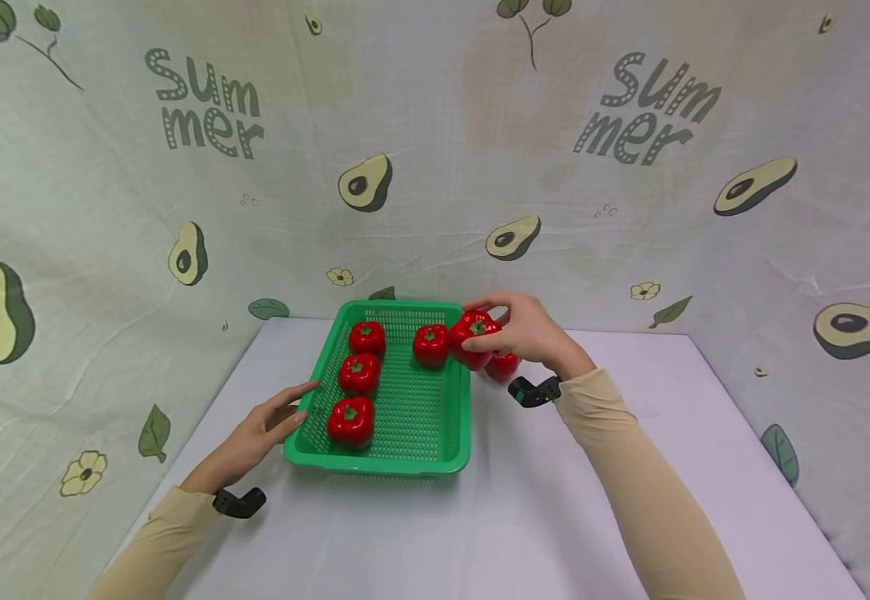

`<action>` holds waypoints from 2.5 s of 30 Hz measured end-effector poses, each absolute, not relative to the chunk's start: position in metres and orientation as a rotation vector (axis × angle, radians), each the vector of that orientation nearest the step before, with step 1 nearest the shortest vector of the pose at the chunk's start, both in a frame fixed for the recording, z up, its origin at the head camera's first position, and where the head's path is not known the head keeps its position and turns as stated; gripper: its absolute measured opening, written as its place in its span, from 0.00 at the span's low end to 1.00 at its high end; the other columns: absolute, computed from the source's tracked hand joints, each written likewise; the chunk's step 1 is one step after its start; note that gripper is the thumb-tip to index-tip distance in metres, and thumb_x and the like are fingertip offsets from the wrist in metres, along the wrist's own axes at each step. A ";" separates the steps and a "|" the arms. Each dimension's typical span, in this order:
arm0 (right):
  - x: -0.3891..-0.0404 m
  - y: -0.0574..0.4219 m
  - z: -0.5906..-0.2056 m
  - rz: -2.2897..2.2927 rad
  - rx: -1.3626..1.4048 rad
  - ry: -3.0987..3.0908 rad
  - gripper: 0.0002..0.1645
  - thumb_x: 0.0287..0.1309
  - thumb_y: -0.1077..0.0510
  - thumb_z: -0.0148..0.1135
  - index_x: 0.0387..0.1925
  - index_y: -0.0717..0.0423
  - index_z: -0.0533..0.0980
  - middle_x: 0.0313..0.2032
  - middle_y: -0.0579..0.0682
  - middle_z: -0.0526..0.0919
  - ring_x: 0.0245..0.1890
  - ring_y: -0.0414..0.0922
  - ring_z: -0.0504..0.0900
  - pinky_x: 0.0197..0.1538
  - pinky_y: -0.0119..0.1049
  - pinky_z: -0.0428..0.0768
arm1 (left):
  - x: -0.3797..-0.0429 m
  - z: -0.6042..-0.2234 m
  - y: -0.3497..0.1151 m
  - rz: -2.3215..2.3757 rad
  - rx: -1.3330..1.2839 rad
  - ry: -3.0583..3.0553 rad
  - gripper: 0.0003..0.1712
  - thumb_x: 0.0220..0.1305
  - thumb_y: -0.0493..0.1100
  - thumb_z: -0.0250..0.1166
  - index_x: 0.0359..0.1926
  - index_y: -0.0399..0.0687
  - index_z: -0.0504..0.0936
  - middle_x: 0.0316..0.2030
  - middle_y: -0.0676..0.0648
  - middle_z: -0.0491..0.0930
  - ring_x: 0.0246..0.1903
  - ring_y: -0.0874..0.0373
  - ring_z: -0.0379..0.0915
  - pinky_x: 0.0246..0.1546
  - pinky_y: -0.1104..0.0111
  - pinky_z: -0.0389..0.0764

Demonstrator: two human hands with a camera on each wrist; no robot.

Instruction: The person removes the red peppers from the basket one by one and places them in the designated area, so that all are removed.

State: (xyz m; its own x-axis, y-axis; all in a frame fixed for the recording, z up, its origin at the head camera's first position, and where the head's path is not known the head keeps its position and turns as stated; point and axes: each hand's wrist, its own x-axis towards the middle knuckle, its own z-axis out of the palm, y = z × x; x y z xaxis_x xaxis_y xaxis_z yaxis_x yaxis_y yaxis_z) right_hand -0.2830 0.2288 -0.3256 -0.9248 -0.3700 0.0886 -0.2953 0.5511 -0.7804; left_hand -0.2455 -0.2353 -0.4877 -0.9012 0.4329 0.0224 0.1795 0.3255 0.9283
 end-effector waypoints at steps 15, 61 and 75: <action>-0.291 0.255 -0.322 -1.402 -0.400 2.699 0.38 0.65 0.55 0.81 0.72 0.59 0.78 0.67 0.62 0.77 0.49 0.57 0.86 0.41 0.44 0.91 | -0.246 -0.488 -0.236 1.602 0.582 2.362 0.34 0.87 0.49 0.58 0.86 0.55 0.61 0.84 0.40 0.59 0.77 0.32 0.63 0.69 0.32 0.70; -0.317 0.338 -0.399 -1.304 0.027 2.779 0.42 0.71 0.53 0.74 0.78 0.66 0.68 0.68 0.74 0.69 0.55 0.69 0.82 0.47 0.48 0.91 | -0.250 -0.487 -0.234 1.584 0.551 2.386 0.34 0.87 0.51 0.59 0.86 0.58 0.63 0.83 0.42 0.61 0.76 0.34 0.65 0.70 0.32 0.70; -0.319 0.341 -0.428 -1.238 0.057 2.765 0.42 0.71 0.55 0.74 0.78 0.67 0.69 0.67 0.72 0.70 0.60 0.69 0.76 0.48 0.47 0.91 | -0.244 -0.487 -0.235 1.609 0.537 2.365 0.34 0.87 0.50 0.59 0.86 0.57 0.62 0.82 0.39 0.63 0.75 0.34 0.67 0.68 0.36 0.74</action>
State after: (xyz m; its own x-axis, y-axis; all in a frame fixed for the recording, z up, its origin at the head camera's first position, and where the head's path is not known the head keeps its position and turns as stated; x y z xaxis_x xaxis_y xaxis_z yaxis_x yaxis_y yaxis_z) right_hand -0.3195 0.3407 -0.4278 -0.9931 -0.0112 -0.1167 0.0796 0.6666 -0.7411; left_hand -0.2444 -0.2349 -0.4874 -0.9061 0.4228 0.0145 0.1688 0.3298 0.9288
